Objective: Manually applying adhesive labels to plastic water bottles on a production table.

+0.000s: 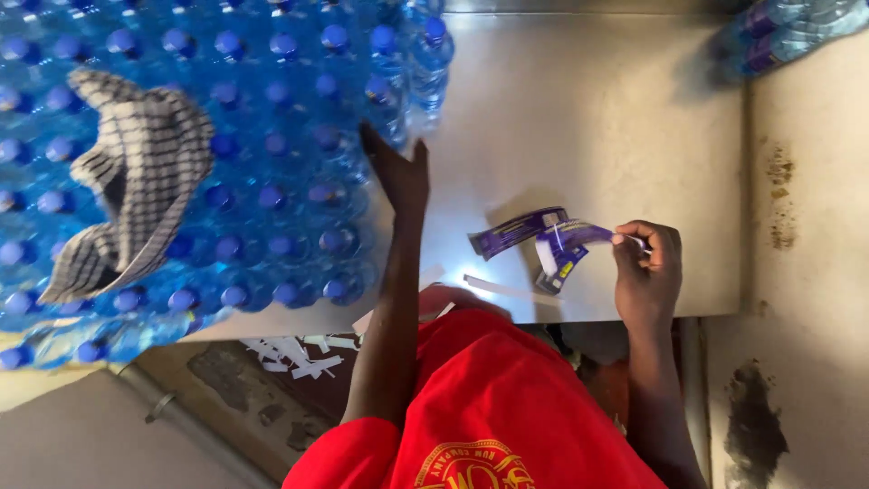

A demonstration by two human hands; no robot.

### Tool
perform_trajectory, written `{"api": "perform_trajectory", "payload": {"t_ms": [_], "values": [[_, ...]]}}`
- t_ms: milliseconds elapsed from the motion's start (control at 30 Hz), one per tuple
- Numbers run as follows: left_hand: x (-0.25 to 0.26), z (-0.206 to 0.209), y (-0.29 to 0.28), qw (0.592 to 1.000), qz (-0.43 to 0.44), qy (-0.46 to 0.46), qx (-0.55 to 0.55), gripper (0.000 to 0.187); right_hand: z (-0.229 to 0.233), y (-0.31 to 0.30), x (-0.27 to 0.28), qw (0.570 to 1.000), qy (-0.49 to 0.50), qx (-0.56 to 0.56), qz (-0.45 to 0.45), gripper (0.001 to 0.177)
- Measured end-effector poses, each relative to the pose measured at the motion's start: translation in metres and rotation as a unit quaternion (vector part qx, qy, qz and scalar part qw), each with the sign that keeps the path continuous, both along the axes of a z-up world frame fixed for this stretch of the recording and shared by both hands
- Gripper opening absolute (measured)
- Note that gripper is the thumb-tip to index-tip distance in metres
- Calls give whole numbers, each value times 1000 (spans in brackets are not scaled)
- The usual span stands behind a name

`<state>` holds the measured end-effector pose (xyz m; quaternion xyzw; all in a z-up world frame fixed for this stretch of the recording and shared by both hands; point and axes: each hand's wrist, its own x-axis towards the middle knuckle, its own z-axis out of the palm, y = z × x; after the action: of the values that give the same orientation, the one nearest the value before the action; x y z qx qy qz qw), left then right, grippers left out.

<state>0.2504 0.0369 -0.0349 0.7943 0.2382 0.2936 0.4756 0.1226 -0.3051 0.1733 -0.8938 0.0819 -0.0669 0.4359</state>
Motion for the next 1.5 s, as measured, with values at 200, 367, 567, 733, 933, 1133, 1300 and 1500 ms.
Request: {"api": "perform_trajectory", "payload": {"t_ms": [200, 367, 567, 733, 933, 1133, 1300, 1500], "values": [[40, 0, -1, 991, 128, 39, -1, 90, 32, 13, 37, 998, -26, -53, 34, 9], [27, 7, 2, 993, 24, 79, -84, 85, 30, 25, 64, 998, -42, -4, 38, 11], [8, 50, -20, 937, -86, 305, -149, 78, 17, 42, 80, 996, -51, 44, 54, 13], [1, 0, -48, 924, -148, 341, -86, 82, -37, 63, 93, 992, -31, 118, 30, 22], [-27, -11, -50, 919, -234, 312, -58, 95, -90, 124, 120, 963, 37, 255, -79, 23], [-49, 48, -54, 924, -206, 137, -290, 107, -145, 132, 101, 951, 60, 297, -68, 26], [-33, 83, -59, 825, 16, 43, -564, 13, -139, 135, 83, 958, 97, 268, -35, 22], [-68, 42, -43, 945, -81, 239, -208, 5, -132, 143, 80, 905, 152, 369, -148, 25]]}}
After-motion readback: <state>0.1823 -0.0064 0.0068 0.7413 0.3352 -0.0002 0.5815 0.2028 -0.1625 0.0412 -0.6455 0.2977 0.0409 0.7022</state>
